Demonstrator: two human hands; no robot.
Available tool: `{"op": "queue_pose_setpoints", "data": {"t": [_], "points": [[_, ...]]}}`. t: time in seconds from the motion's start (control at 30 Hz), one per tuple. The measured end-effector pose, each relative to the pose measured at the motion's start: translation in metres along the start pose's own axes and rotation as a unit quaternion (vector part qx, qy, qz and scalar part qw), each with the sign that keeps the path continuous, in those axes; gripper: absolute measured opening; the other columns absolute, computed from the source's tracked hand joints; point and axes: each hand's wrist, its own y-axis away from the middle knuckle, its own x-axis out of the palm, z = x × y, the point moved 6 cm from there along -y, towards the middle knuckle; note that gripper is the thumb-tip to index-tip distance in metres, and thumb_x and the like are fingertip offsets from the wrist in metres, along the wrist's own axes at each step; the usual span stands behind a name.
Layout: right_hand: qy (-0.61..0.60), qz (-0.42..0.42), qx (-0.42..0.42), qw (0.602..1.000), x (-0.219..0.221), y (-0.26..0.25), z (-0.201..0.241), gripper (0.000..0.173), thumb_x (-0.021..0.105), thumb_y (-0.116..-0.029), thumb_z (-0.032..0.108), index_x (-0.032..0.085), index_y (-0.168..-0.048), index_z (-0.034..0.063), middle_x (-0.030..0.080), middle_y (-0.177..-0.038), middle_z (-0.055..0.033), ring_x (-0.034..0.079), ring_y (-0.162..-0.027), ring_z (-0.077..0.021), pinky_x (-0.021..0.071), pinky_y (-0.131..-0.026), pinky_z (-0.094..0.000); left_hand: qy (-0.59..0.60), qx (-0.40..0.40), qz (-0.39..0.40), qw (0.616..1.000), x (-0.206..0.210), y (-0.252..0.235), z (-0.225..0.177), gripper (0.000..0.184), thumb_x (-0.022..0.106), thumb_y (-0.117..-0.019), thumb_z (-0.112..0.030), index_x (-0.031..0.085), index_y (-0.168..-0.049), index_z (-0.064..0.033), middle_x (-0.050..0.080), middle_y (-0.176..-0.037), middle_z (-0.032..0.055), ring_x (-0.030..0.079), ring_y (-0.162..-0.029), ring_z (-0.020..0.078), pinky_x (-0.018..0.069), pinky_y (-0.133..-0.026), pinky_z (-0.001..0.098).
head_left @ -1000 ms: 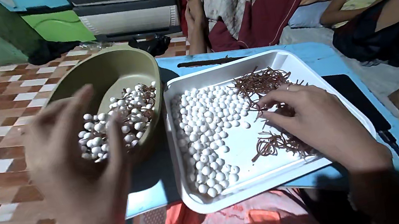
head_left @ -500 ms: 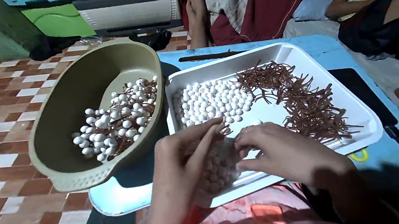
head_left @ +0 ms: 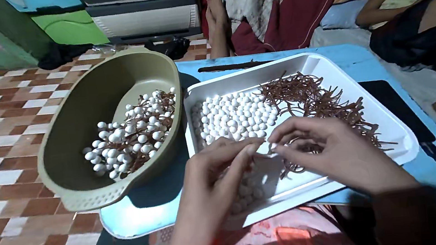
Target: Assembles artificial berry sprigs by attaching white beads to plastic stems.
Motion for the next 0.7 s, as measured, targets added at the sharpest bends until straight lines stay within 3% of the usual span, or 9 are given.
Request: {"op": "queue_pose_setpoints", "data": {"t": [0.1, 0.17, 0.23, 0.37, 0.63, 0.7], "points": [[-0.078, -0.023, -0.024, 0.996, -0.0091, -0.0004, 0.0007, 0.02, 0.066, -0.0928, 0.006, 0.073, -0.111, 0.0119, 0.074, -0.101, 0.0075, 0.07, -0.087, 0.0014, 0.0592, -0.076, -0.0146, 0.011, -0.008, -0.01, 1.0, 0.0005, 0.0003, 0.0, 0.02, 0.06, -0.1006, -0.014, 0.079, -0.106, -0.0102, 0.072, -0.087, -0.0069, 0.067, -0.075, -0.0001, 0.0576, -0.069, 0.0151], [-0.098, -0.027, -0.029, 0.994, -0.0078, -0.0004, 0.0014, 0.021, 0.066, -0.0941, 0.007, 0.075, -0.112, 0.0114, 0.075, -0.104, 0.0067, 0.071, -0.09, -0.0001, 0.0597, -0.079, -0.0158, 0.018, -0.012, -0.01, 1.0, -0.0011, -0.0001, 0.0007, 0.02, 0.061, -0.0999, -0.013, 0.079, -0.108, -0.0094, 0.073, -0.091, -0.0055, 0.069, -0.077, 0.0018, 0.0586, -0.07, 0.0167], [-0.114, -0.029, -0.026, 0.993, -0.007, 0.0011, 0.0013, 0.019, 0.067, -0.0928, 0.007, 0.075, -0.109, 0.0111, 0.076, -0.099, 0.0069, 0.071, -0.085, 0.0007, 0.0596, -0.076, -0.0149, 0.021, -0.014, -0.006, 1.0, -0.001, -0.001, 0.0007, 0.019, 0.062, -0.099, -0.011, 0.078, -0.109, -0.0083, 0.074, -0.093, -0.0049, 0.069, -0.079, 0.0021, 0.0587, -0.071, 0.0167], [-0.154, -0.015, 0.017, 0.988, -0.0062, 0.0038, -0.0035, 0.018, 0.07, -0.0922, 0.005, 0.07, -0.107, 0.0149, 0.075, -0.08, 0.0094, 0.066, -0.067, 0.0049, 0.0529, -0.06, -0.0096, 0.017, -0.006, -0.008, 1.0, -0.0012, -0.0005, 0.0006, 0.02, 0.064, -0.0962, -0.007, 0.078, -0.11, -0.007, 0.076, -0.097, -0.0041, 0.071, -0.085, 0.0016, 0.0595, -0.075, 0.0162], [-0.165, 0.002, 0.025, 0.986, -0.0058, 0.0048, -0.0054, 0.01, 0.068, -0.0957, 0.011, 0.072, -0.104, 0.0157, 0.074, -0.078, 0.0093, 0.063, -0.062, 0.0062, 0.0494, -0.055, -0.0083, 0.032, 0.014, -0.022, 0.999, -0.0001, 0.0017, -0.0003, 0.018, 0.066, -0.0952, -0.006, 0.08, -0.106, -0.0064, 0.076, -0.097, -0.0011, 0.072, -0.085, 0.0061, 0.0617, -0.076, 0.019], [-0.151, -0.006, 0.004, 0.989, -0.0062, 0.0035, -0.0054, 0.01, 0.068, -0.0948, 0.013, 0.073, -0.103, 0.0159, 0.073, -0.083, 0.0103, 0.065, -0.068, 0.0049, 0.0529, -0.06, -0.0096, 0.025, 0.014, -0.023, 0.999, -0.0014, 0.0018, -0.0009, 0.018, 0.066, -0.0947, -0.005, 0.08, -0.107, -0.0063, 0.076, -0.097, -0.0008, 0.072, -0.086, 0.0061, 0.0618, -0.076, 0.0189]]}}
